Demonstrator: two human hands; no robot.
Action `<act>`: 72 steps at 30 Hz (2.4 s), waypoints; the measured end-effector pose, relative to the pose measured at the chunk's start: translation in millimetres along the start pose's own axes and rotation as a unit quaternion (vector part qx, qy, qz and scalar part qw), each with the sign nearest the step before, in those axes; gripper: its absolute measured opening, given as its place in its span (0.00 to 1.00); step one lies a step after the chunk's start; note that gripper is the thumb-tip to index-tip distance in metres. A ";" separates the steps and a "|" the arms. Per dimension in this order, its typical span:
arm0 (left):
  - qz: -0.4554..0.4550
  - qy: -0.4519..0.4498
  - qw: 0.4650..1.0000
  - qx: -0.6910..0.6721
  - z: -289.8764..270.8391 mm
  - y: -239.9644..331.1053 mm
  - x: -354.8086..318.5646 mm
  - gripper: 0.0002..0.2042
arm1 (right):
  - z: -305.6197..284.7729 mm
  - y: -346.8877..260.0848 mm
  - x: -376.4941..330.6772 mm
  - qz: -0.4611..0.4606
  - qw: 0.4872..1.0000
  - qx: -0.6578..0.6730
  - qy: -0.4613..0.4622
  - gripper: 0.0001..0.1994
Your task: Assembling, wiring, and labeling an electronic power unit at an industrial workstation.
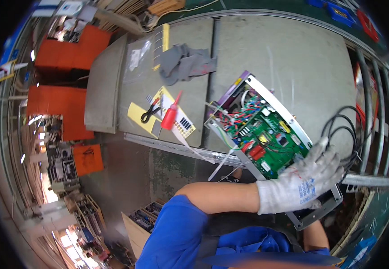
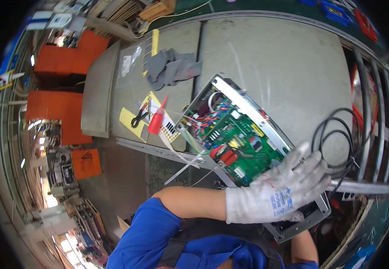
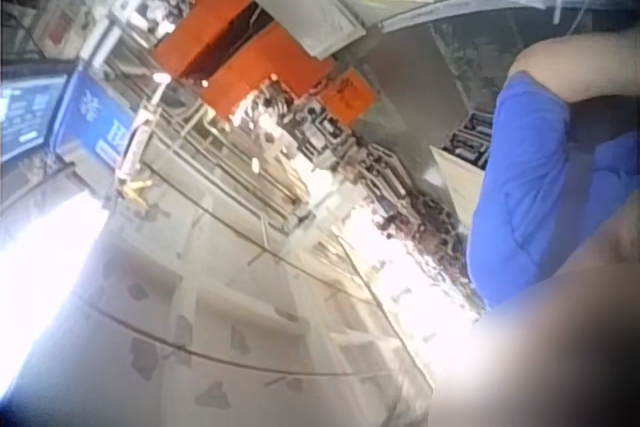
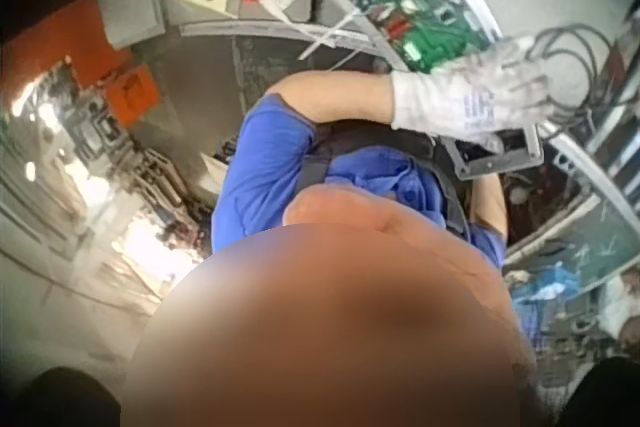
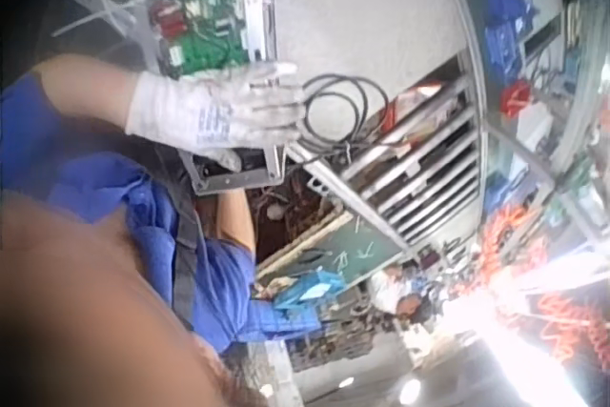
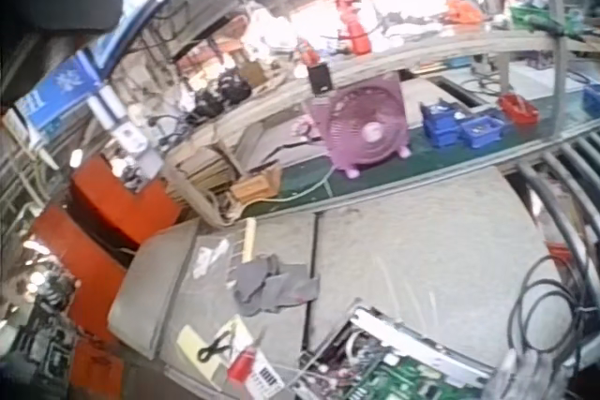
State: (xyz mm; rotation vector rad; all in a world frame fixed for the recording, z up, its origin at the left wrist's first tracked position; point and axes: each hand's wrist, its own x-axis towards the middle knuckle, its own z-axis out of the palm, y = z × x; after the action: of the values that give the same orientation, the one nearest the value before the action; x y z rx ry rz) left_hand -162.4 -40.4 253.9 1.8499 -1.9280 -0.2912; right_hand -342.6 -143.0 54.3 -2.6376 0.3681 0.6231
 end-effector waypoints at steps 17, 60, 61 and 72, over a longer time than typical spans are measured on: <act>-0.009 0.011 0.999 -0.034 -4.1 1.0 -2.7 0.45 | 2.9 -30.6 -14.7 0.066 0.998 -0.004 0.012 0.24; -0.095 0.081 0.977 0.175 -21.1 -65.7 83.1 0.27 | -112.5 48.2 -106.6 0.240 0.854 0.225 0.402 0.21; 0.037 0.053 0.919 0.388 -19.0 -74.0 81.1 0.22 | -102.1 58.2 -138.8 0.211 0.824 0.208 0.483 0.21; -0.186 0.070 0.977 0.074 -10.0 -62.8 110.3 0.24 | 9.9 336.8 -410.1 0.757 0.587 0.133 0.256 0.59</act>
State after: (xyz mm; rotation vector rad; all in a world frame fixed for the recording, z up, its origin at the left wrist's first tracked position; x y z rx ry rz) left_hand -101.9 -152.5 253.5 2.2629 -1.5403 -0.1293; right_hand -815.4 -371.1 132.2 -1.4837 2.6738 0.0752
